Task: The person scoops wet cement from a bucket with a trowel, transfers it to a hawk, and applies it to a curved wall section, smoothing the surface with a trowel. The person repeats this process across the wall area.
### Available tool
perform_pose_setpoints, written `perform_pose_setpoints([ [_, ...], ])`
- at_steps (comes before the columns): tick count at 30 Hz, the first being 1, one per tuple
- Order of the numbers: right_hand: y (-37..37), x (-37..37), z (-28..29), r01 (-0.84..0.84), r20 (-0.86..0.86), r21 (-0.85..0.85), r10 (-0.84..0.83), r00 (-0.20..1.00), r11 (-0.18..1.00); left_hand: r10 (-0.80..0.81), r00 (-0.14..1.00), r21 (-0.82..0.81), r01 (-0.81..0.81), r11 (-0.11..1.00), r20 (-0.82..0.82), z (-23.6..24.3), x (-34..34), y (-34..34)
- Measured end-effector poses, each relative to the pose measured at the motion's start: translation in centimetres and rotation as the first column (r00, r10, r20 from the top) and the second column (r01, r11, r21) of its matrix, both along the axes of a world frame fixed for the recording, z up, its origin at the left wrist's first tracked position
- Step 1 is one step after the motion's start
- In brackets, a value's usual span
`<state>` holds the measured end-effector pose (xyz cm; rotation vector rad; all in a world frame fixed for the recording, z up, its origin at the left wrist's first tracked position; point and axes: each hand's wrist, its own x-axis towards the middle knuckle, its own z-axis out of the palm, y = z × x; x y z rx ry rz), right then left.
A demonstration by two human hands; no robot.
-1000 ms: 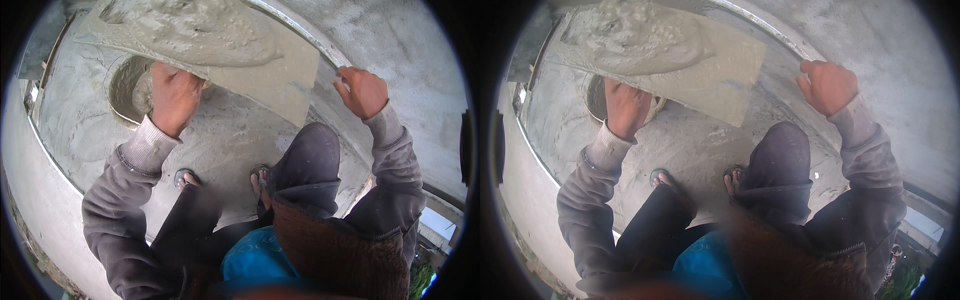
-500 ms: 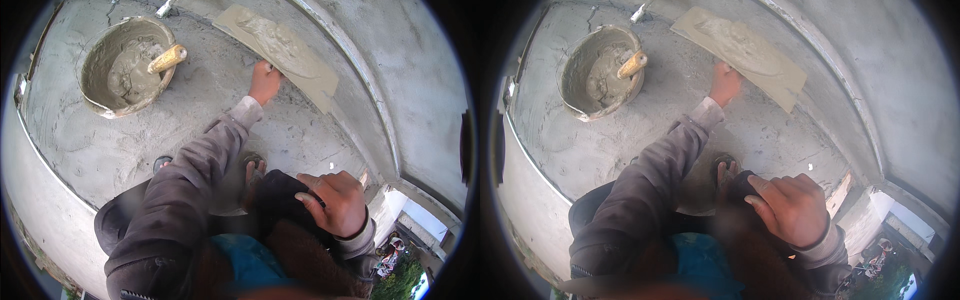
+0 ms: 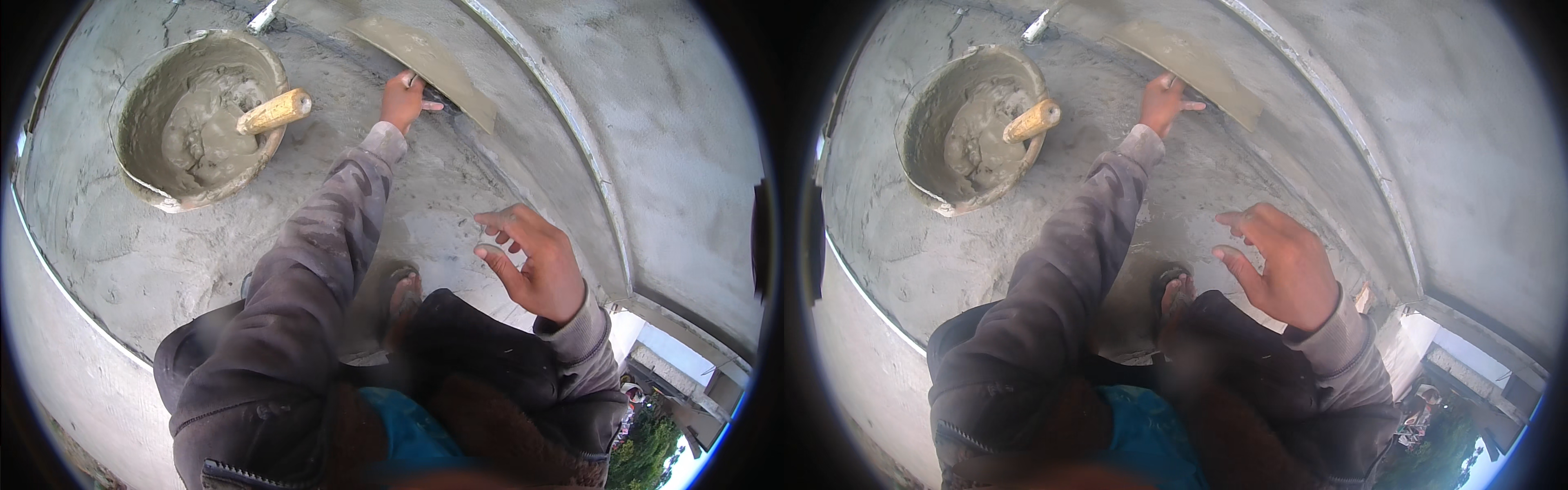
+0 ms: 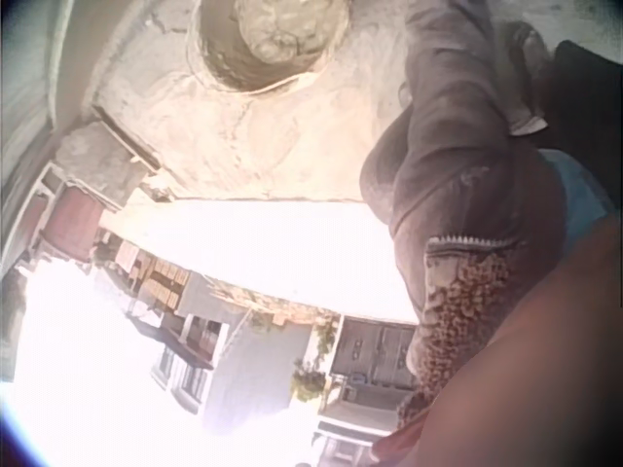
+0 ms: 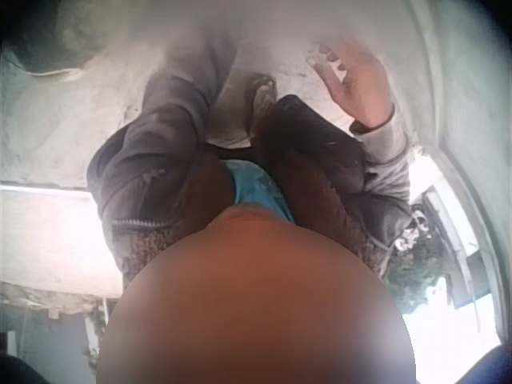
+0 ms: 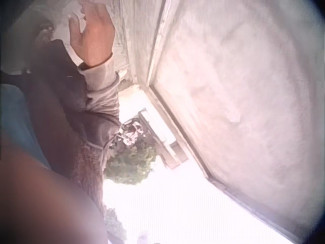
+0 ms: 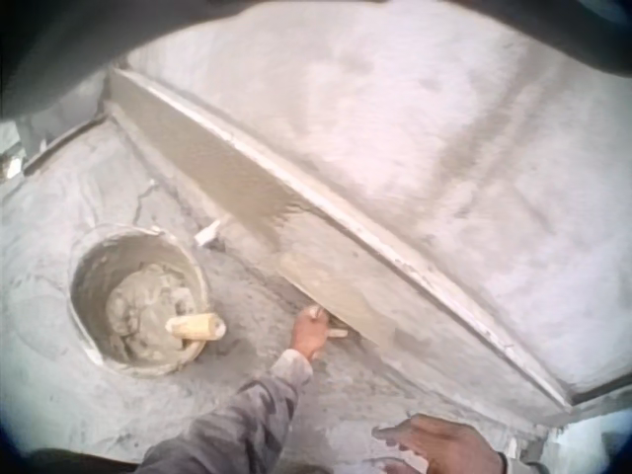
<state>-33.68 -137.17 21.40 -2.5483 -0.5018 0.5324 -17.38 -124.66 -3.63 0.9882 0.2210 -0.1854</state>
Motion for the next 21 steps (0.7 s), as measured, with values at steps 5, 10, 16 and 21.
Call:
perform_pose_setpoints([
  [5,1.2,6.5,-12.5,-0.021,0.378,-0.154,0.079,0.922,0.988,-0.095,0.995,0.308,0.09,0.947,0.002,0.1,1.2,1.0],
  [10,2.6,11.4,-19.7,0.015,0.603,-0.311,0.185,0.776,0.95,-0.073,0.996,0.23,0.059,0.971,0.053,-1.1,2.1,1.9],
  [16,4.6,18.8,-21.9,0.182,0.365,-0.347,-0.046,0.93,0.92,0.008,0.998,0.127,0.0,0.992,-0.064,-0.4,2.5,2.1],
  [21,8.2,21.4,-19.5,0.159,0.259,-0.307,-0.078,0.963,0.938,0.144,0.989,0.071,-0.14,0.988,-0.043,0.7,4.6,4.0],
])
